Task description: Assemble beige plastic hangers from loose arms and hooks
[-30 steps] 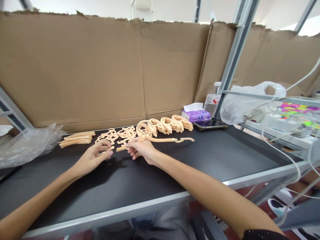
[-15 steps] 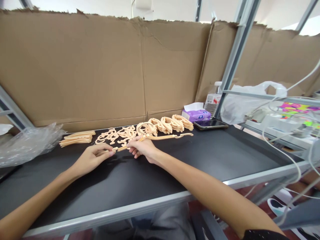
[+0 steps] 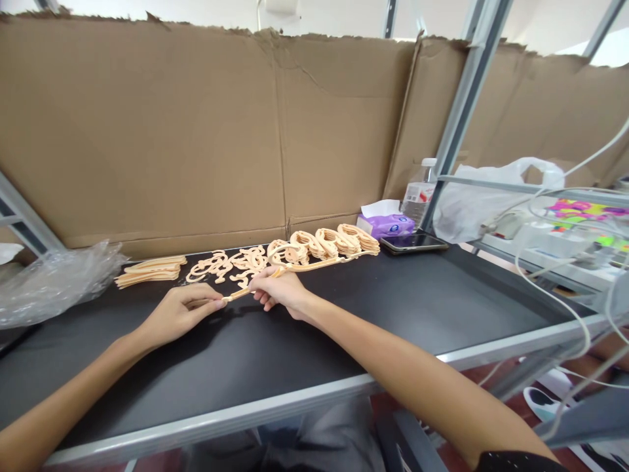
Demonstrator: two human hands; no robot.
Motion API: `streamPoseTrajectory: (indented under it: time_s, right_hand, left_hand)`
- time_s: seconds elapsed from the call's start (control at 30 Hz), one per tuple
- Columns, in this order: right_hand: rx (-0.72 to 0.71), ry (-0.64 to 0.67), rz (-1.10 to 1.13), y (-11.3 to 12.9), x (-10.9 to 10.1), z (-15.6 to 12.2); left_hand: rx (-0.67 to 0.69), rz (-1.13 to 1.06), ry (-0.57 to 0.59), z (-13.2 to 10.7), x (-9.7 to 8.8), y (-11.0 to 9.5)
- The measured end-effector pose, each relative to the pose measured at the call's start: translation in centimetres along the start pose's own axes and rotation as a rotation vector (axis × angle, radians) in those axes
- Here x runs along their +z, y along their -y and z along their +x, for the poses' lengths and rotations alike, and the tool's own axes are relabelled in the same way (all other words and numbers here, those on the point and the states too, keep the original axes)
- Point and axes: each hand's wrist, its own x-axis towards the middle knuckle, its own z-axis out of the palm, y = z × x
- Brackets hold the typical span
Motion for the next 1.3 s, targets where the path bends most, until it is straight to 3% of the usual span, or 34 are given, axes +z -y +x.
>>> streamPoseTrajectory:
  time_s: [0.53,0.97,1.3]
  right_hand:
    - [0.026,0.111,-0.054,0.08,-0.22,-0.01]
    - [0.008,0.113,-0.047,0.14,-0.21,-0.01]
    - [-0.065,0.164,-0.011,-0.33,-0.55,0.11]
  left_hand:
    - [0.010,-0.021,0.126,0.10,-0.44,-0.50]
    - [-0.024,-0.044,0.135,0.00,-0.55,-0.20]
    - [0.027,0.010,0.145,0.12,-0.82,-0.47]
